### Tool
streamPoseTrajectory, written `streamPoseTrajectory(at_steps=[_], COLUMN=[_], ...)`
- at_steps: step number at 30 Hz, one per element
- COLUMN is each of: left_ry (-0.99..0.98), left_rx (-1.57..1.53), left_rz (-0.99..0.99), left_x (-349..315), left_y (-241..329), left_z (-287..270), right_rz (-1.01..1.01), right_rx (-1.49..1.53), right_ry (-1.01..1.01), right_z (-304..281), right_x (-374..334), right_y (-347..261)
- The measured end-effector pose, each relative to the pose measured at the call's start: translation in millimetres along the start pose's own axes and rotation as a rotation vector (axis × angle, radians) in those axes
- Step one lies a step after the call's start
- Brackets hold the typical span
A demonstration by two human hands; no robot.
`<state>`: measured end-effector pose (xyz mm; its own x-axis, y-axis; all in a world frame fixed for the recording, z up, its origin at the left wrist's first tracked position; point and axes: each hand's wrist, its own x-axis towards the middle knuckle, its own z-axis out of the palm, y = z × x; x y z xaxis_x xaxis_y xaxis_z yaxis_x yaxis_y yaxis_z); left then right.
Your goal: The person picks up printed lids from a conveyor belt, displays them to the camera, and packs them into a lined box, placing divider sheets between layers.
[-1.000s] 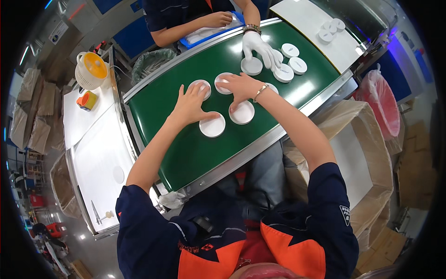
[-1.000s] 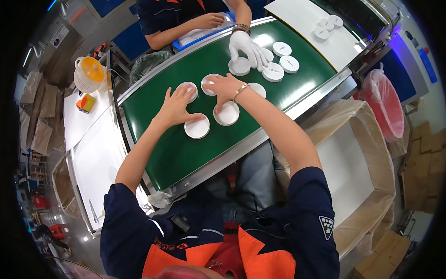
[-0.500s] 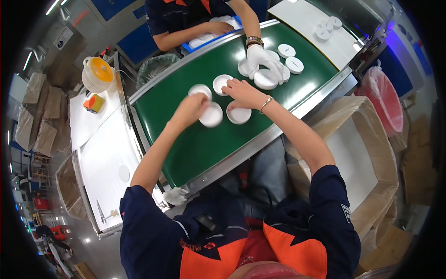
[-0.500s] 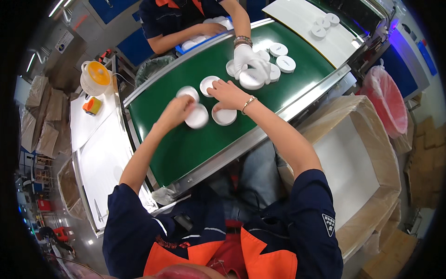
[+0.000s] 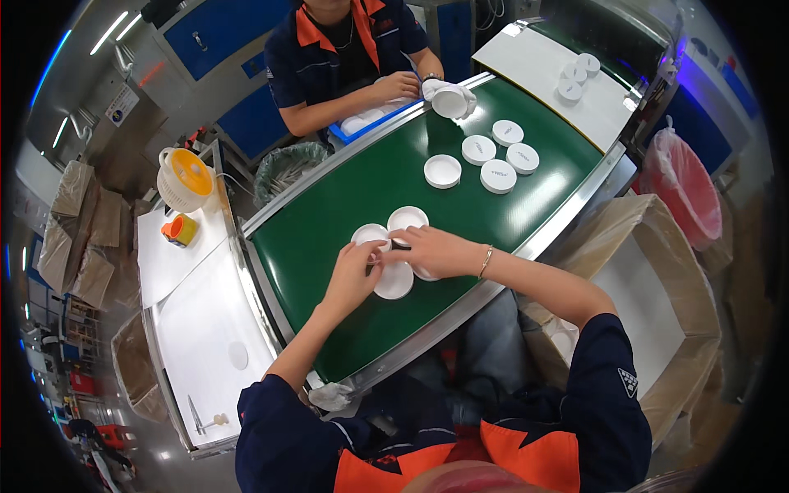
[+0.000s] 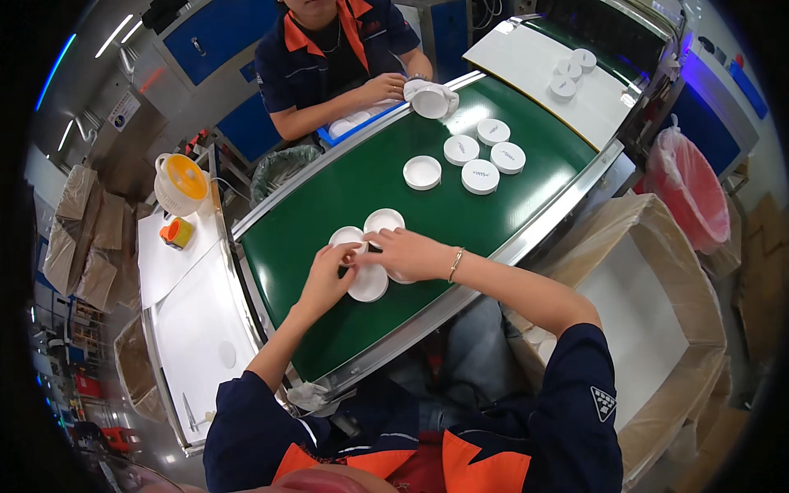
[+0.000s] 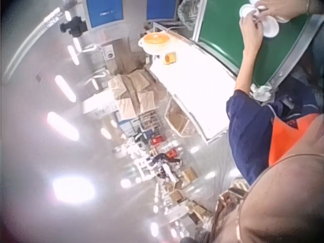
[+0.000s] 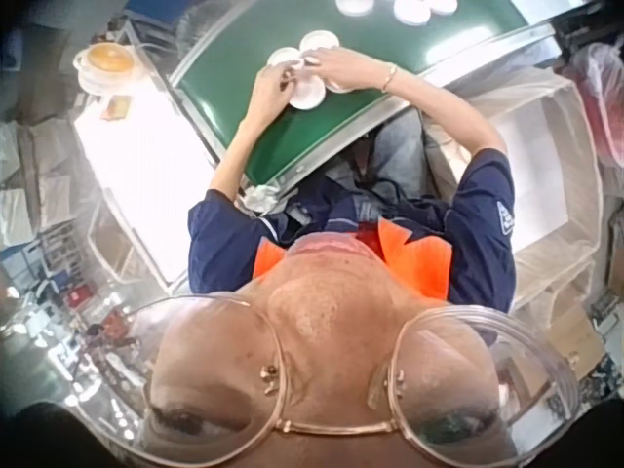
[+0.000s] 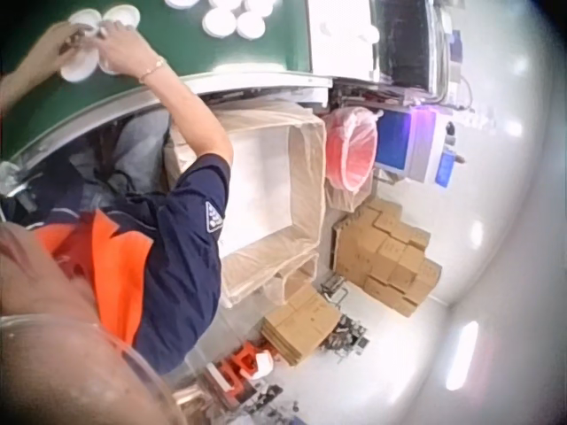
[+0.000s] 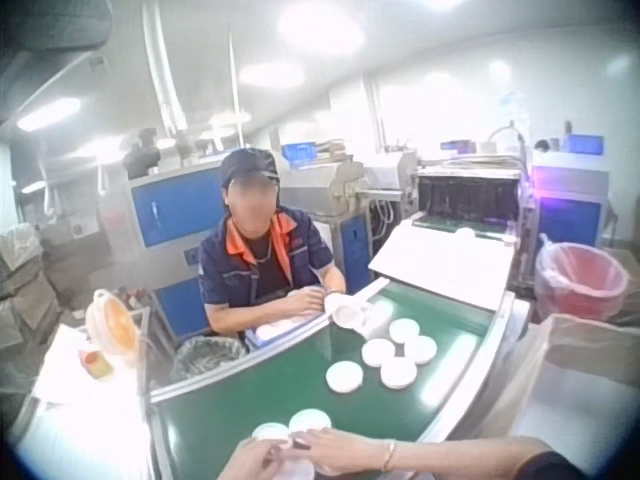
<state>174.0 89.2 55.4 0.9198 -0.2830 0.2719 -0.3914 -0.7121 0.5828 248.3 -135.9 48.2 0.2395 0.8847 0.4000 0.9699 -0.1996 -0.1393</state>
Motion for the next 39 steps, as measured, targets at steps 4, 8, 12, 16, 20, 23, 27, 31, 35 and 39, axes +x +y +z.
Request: streamPoseTrajectory(at_steps=[4,8,12,16,20,23,27,31,35,39], left_ry=[0.087,0.427,0.703,0.713,0.668,0.678,0.626,0.618,0.55,0.509], left_rx=[0.06,-0.06,-0.029,0.077,0.26,0.111,0.178,0.131,0.334,0.366], left_rz=[-0.038,-0.316,-0.443,-0.371,-0.41,-0.493,-0.508,-0.483,-0.428,-0.414], left_x=[-28.9,-72.0,-105.2,-120.3,-127.7,-129.9,-139.6,-143.8,-136.1,-127.2], left_y=[-15.4,-49.9,-82.4,-100.6,-112.8,-125.5,-142.4,-161.7,-188.2,-211.7], left_z=[-31.4,-72.4,-90.8,-96.8,-97.4,-93.0,-90.3,-89.3,-93.3,-99.6], right_rz=[-0.084,-0.29,-0.269,-0.335,-0.283,-0.192,0.075,0.383,0.47,0.393], right_rx=[-0.066,-0.14,-0.044,-0.052,-0.007,0.055,0.238,0.761,1.582,1.966], right_ry=[-0.128,-0.286,-0.412,-0.346,-0.446,-0.336,-0.132,0.619,1.332,1.508], right_z=[-5.2,-8.5,-6.8,-9.5,-17.8,-28.4,-50.1,-69.2,-69.8,-75.7], right_x=[6.5,21.2,35.0,35.8,29.5,26.1,9.4,-36.2,-86.3,-110.8], right_y=[-0.4,14.8,26.1,23.6,9.7,-2.0,-22.3,-48.9,-98.2,-134.4])
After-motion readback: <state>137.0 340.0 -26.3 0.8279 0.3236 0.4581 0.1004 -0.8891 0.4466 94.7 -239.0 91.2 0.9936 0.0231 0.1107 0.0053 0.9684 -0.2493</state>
